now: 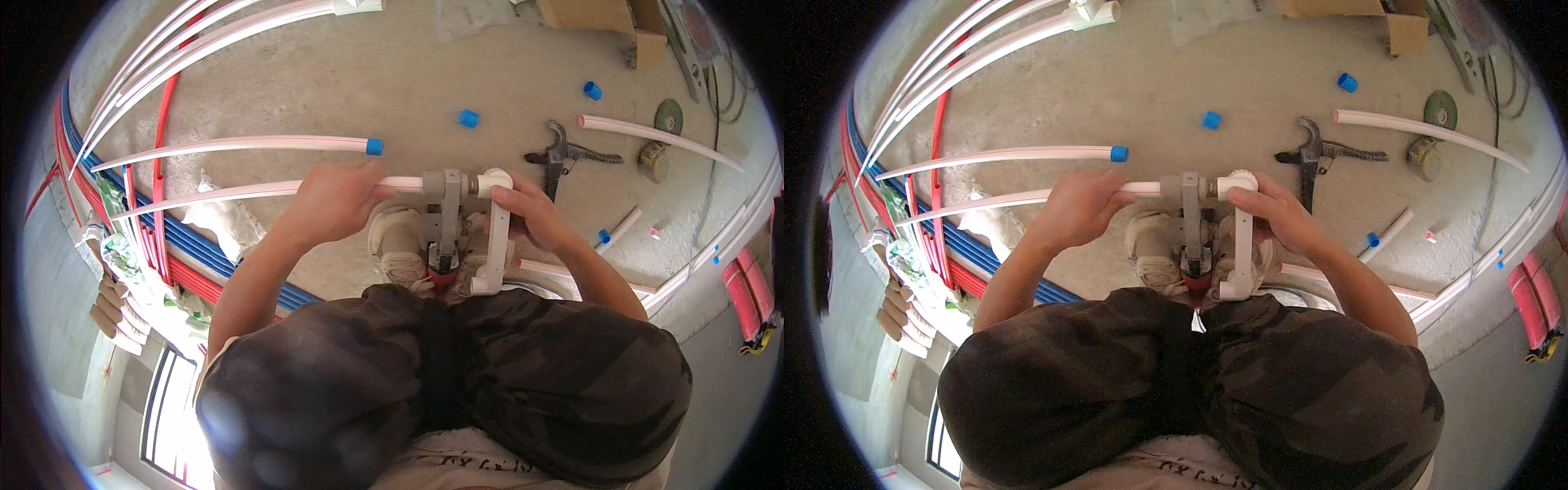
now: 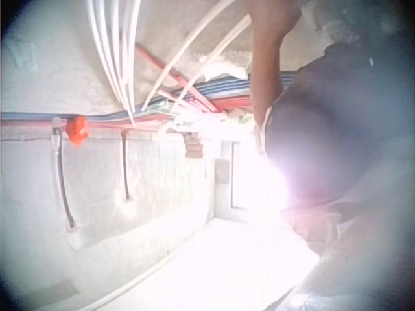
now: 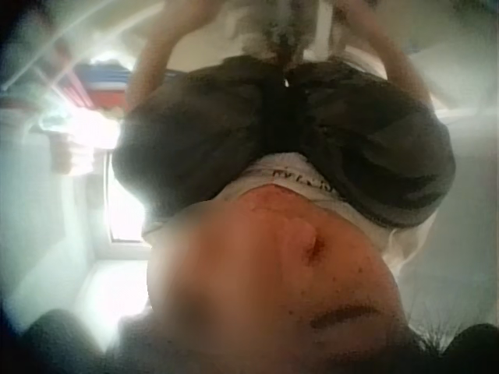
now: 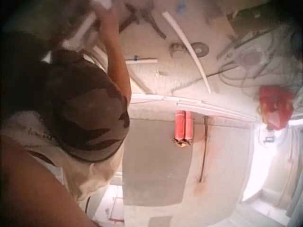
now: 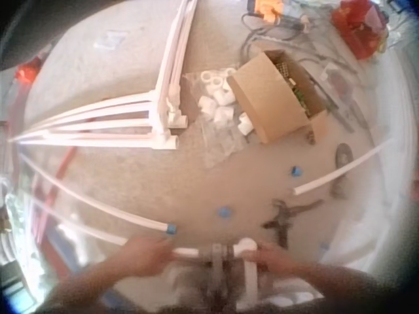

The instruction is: The person sits on the floor and assembles white PVC pipes with elbow joints. They use a pipe cutter to trim the ends of the pipes and then connect them to form a rectangular frame structure.

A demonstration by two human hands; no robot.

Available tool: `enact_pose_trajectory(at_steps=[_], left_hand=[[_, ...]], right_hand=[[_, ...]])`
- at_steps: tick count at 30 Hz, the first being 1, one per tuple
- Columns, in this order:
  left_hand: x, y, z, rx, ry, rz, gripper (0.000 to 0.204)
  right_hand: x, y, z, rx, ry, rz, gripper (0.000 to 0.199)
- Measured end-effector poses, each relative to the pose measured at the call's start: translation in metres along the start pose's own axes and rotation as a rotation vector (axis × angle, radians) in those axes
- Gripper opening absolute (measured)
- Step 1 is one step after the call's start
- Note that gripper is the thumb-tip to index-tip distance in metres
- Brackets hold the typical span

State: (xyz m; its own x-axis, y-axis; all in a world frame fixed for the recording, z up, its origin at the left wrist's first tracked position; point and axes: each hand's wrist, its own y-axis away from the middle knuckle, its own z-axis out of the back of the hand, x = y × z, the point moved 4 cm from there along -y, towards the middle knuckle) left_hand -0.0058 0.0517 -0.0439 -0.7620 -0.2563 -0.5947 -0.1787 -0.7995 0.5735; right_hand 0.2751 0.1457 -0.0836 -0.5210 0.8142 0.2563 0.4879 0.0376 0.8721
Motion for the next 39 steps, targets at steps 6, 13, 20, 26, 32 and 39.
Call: enact_pose_trajectory(at_steps=[6, 13, 20, 26, 32, 39], left_hand=[[0.000, -0.002, -0.003, 0.027, -0.001, 0.011, 0.025], [-0.002, -0.006, -0.003, 0.057, -0.021, 0.003, 0.025], [0.000, -0.008, -0.009, 0.064, -0.021, -0.002, 0.026], [0.001, -0.011, -0.010, 0.059, -0.001, -0.023, 0.027], [0.001, -0.012, -0.010, 0.063, 0.046, 0.001, 0.027], [0.003, -0.016, -0.009, 0.095, -0.007, -0.029, 0.029]], right_hand=[[-0.002, 0.005, -0.002, 0.080, 0.029, -0.009, 0.059], [0.009, 0.008, -0.006, 0.155, 0.012, -0.081, 0.060], [0.011, 0.005, -0.001, 0.114, 0.144, -0.083, 0.065], [0.020, 0.005, -0.005, 0.124, 0.136, -0.089, 0.066], [0.026, 0.004, -0.006, 0.117, 0.178, -0.127, 0.064], [0.014, -0.006, 0.000, 0.160, 0.030, -0.109, 0.063]])
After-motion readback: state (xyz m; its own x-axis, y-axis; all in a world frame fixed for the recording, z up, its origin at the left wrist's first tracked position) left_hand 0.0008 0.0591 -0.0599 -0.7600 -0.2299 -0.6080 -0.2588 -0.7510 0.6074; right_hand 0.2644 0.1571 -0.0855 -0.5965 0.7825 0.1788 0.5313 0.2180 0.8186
